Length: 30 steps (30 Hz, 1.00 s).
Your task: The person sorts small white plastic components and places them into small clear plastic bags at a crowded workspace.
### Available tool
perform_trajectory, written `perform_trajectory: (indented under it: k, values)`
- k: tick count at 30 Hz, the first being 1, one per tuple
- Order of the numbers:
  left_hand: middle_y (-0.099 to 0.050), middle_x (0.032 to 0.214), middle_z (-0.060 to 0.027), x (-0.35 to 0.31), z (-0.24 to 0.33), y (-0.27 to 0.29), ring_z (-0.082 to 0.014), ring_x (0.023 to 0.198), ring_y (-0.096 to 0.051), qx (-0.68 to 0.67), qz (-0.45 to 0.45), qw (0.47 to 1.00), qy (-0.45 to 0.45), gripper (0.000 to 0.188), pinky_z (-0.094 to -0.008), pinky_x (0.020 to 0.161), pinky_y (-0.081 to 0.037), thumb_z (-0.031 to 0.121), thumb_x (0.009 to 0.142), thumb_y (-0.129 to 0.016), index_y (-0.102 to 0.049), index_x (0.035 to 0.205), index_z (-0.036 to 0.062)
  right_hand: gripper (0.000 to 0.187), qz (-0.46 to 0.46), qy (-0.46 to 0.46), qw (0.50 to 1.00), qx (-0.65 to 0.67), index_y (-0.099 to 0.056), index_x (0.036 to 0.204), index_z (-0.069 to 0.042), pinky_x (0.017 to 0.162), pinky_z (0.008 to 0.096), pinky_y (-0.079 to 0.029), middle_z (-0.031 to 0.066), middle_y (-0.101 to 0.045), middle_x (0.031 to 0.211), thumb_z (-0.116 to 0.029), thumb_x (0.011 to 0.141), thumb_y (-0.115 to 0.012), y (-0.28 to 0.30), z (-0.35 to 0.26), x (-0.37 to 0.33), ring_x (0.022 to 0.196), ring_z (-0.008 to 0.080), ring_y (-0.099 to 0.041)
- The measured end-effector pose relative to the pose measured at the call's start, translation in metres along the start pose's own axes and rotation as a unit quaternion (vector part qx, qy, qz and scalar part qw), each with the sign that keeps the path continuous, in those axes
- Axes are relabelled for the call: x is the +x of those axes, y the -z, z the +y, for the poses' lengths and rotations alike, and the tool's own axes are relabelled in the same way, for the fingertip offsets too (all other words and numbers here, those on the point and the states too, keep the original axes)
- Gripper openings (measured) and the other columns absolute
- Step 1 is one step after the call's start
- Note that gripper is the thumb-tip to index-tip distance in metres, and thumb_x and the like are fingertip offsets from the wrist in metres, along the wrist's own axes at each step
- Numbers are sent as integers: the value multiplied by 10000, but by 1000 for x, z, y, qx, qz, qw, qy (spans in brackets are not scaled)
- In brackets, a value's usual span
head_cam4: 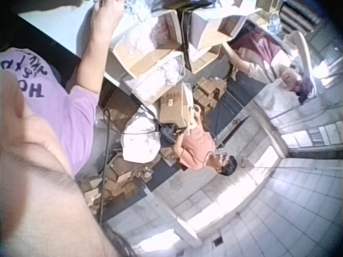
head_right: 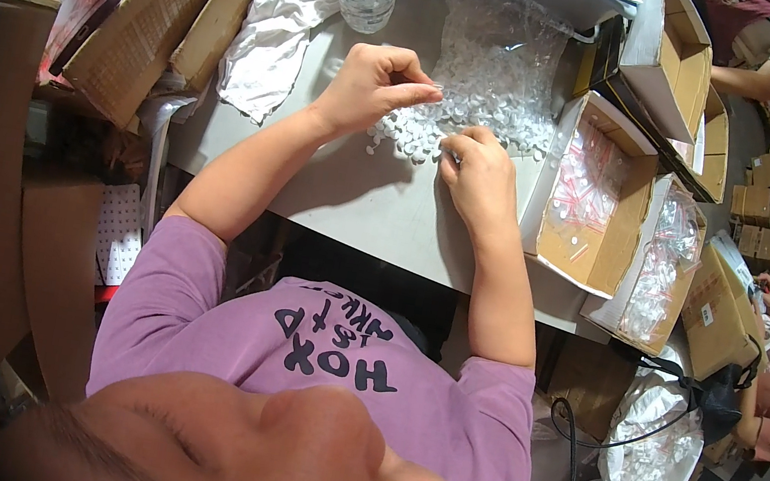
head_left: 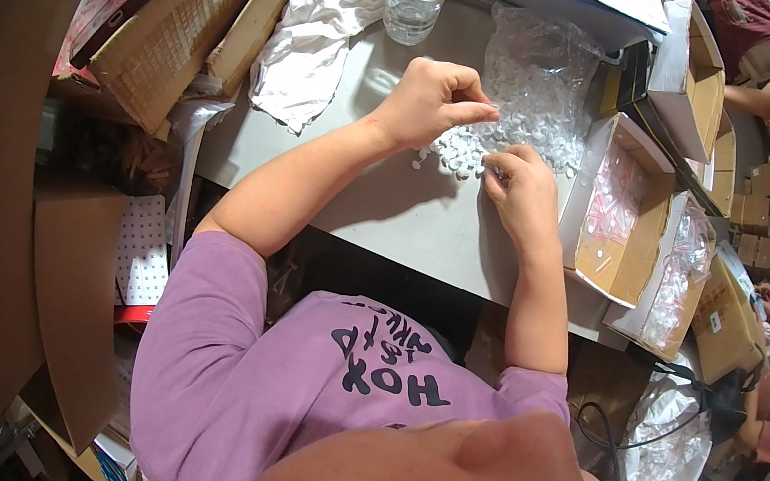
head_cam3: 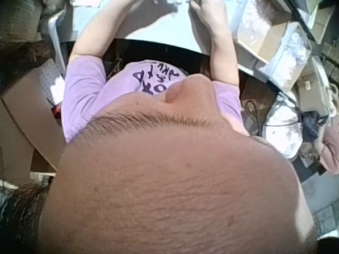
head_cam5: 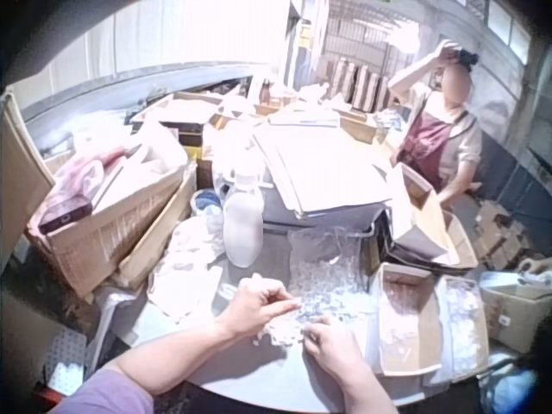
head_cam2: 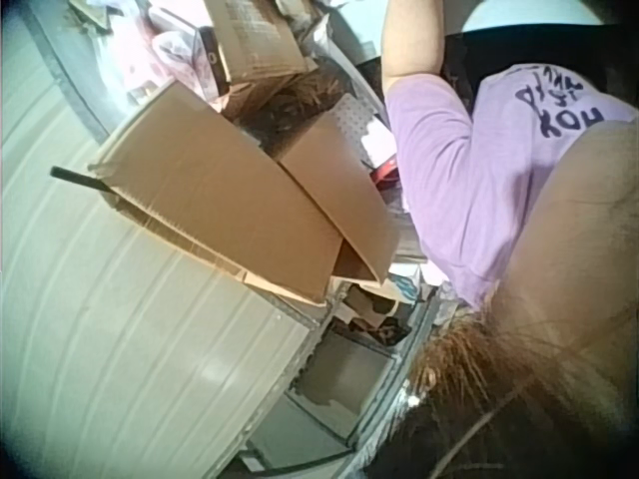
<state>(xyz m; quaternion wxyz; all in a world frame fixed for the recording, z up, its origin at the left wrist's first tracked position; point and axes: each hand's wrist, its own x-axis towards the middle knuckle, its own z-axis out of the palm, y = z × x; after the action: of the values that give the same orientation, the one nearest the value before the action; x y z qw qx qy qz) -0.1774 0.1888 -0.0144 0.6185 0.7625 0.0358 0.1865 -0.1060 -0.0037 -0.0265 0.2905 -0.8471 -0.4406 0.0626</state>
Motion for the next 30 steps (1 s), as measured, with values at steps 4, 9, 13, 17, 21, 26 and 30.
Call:
perform_trajectory:
  k: [4,9,13,17,21,26,30]
  values:
    - [-673,726,-67,1,5,0,-73,666,-610,3,-14,1000,28,143,-217,593,-493,102,801,-723,-690,846,-30,116,14,18,1000,-7,-682,819,-53,722,370,-511,107,-630,868,-64,707,-653,1,1,0,799,296,-627]
    - [-598,695,-30,3,-11,-8,-79,603,-548,73,6,992,-101,164,-226,524,-427,122,773,-756,-669,785,-16,121,28,30,999,1,-671,814,-40,689,358,-515,117,-632,859,-37,694,-656,3,0,2,760,296,-631]
    - [-575,661,-63,1,-6,-2,-114,598,-544,130,-43,986,-93,230,-248,515,-409,180,741,-782,-645,737,-4,128,67,5,995,76,-669,829,-21,638,313,-516,112,-630,841,-10,701,-666,14,-7,4,681,236,-633]
    - [-562,675,-72,-2,-5,-6,-178,603,-554,167,-72,975,-125,202,-269,530,-428,171,756,-766,-657,794,5,128,128,15,979,158,-676,862,4,624,254,-520,89,-638,851,-8,734,-680,23,-13,4,687,151,-636]
    - [-588,786,-99,-4,-10,-14,-187,679,-579,119,-92,979,-135,175,-295,599,-469,104,824,-692,-676,980,25,128,162,34,965,204,-681,868,12,639,235,-541,96,-646,883,4,741,-685,25,-14,3,729,133,-649]
    - [-604,789,-99,-6,-2,-15,-195,673,-589,97,-76,989,-86,142,-295,598,-475,104,832,-682,-671,945,19,131,169,38,962,210,-683,867,10,642,237,-548,95,-644,887,12,736,-689,25,-13,3,732,131,-650]
    - [-608,758,-97,-3,-7,-16,-210,673,-603,117,-35,979,-163,110,-303,594,-480,107,829,-685,-665,890,18,133,161,41,965,203,-683,870,10,641,240,-550,94,-643,893,11,737,-691,26,-16,3,728,135,-650]
